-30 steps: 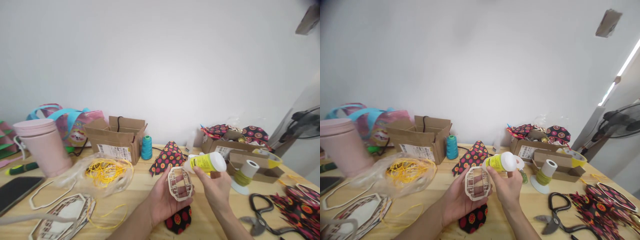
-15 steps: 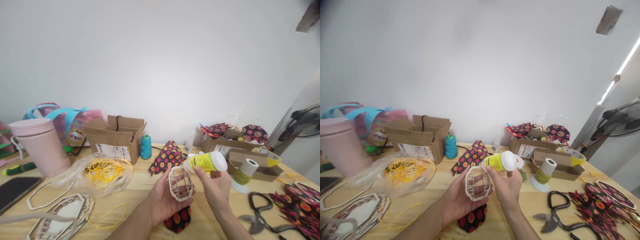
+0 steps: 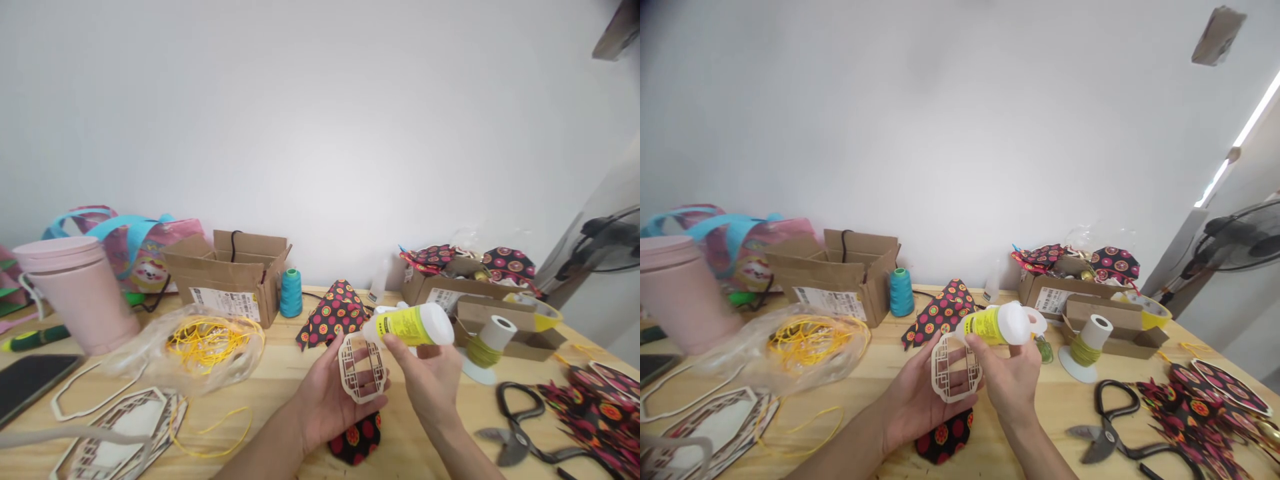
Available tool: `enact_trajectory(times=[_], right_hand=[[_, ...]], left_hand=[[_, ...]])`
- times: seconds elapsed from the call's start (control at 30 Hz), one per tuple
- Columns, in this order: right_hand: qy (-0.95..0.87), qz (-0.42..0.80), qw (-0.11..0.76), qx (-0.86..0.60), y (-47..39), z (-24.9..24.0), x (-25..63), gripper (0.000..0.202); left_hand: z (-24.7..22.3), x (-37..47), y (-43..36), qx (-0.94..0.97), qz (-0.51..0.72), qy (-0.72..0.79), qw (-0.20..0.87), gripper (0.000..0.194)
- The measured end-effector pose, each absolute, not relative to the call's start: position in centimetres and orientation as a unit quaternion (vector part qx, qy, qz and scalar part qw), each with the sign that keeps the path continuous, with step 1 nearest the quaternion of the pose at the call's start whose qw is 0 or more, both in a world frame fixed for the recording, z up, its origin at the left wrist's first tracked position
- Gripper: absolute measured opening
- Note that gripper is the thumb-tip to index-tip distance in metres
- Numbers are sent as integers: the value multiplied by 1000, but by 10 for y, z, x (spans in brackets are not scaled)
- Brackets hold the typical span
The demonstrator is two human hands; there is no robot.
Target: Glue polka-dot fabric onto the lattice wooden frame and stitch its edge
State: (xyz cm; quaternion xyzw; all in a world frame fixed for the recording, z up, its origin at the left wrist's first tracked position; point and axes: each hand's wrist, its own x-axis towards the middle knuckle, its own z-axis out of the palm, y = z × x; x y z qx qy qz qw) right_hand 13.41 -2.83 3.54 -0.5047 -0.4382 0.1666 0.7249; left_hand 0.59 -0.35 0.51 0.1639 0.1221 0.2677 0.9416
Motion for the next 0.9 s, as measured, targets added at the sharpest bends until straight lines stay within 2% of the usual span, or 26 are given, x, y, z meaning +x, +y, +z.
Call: enact_trajectory(times=[0.53,0.8,0.9], right_hand=[[-446,165,701,-531,-32,36,130,39],[-452,152,718,-507,-31,34,134,35],[-406,131,759,-492,-30,41,137,35]], left_hand=[[4,7,-5,158,282,128,938,47],[6,7,-4,166,283,119,937,44],[11,5,-5,170,290,103,936,47]])
